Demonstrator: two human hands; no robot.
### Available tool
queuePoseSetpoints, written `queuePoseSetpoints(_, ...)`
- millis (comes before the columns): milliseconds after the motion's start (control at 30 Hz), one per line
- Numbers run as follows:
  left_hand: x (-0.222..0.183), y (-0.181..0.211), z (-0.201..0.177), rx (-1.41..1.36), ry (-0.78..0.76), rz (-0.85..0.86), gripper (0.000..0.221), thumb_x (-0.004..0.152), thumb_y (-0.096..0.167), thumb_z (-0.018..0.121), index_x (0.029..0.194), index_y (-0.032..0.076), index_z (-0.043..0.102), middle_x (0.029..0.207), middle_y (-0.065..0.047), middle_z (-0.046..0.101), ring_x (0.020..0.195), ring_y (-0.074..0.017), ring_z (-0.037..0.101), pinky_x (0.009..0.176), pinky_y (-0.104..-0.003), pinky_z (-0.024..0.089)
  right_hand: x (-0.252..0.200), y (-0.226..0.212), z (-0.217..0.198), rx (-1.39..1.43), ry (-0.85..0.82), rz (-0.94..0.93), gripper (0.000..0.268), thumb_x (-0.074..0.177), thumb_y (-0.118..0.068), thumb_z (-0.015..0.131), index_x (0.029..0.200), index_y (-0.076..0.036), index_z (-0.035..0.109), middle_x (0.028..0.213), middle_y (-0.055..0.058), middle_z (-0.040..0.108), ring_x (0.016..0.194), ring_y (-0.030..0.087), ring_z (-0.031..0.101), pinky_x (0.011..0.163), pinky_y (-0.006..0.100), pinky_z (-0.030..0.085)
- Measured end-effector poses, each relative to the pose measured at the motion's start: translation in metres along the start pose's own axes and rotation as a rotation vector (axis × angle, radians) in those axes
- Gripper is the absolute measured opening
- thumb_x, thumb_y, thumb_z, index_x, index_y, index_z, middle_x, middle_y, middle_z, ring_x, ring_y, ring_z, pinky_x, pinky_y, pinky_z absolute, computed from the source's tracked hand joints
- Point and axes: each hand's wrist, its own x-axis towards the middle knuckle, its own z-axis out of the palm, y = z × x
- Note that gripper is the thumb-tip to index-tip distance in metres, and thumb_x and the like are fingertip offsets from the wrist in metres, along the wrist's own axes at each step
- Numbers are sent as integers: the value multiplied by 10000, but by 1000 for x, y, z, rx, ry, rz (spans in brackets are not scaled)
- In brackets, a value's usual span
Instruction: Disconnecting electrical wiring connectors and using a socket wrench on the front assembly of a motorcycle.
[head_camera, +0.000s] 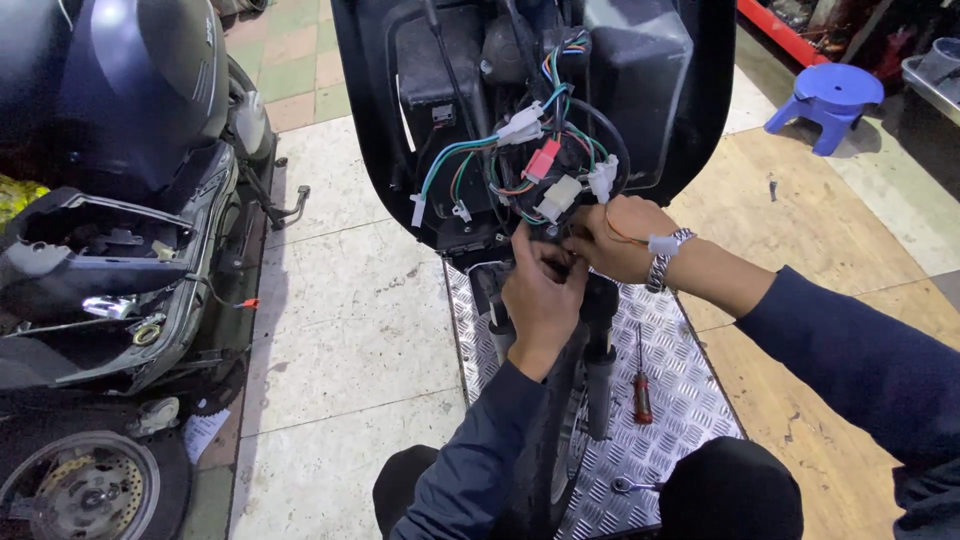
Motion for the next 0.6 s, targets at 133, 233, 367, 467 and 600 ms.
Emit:
queuePoseSetpoints(133,-2,14,-5,19,2,30,725,819,269,736,1448,74,433,666,-23,695,557,-323,689,565,-411,523,-6,-19,-13,127,-41,-27,387,952,-431,615,930,-58,714,854,224,744,885,463,718,749,507,581)
queuePoseSetpoints(233,-1,12,-9,47,-3,58,691,848,281,722,1454,91,449,576,-28,656,534,-349,677,535,-413,508,-28,-72,-93,143,-297,107,377,992,-317,612,1105,22,732,1010,249,750,1092,356,658,928,373,503)
queuePoseSetpoints(367,3,3,-6,68,-16,95,666,834,229,726,1438,120,469,598,-27,692,534,-367,675,535,-416,515,1,-23,-37,-308,-206,-154,196,825,-436,742,917,-270,794,707,-18,736,867,83,757,754,95,493)
queuePoseSetpoints(467,6,3,-6,55,25,92,611,852,225,709,1408,108,484,587,-19,679,511,-336,665,540,-373,518,-1,-9,6,170,112,50,456,920,-541,670,917,-85,695,826,199,738,883,442,730,692,493,583)
queuePoseSetpoints(600,4,3,-10,49,6,91,631,853,207,717,1424,107,467,604,-16,690,515,-330,668,550,-387,525,17,18,33,33,2,83,347,894,-521,638,1036,-247,797,845,115,766,842,389,755,694,449,613)
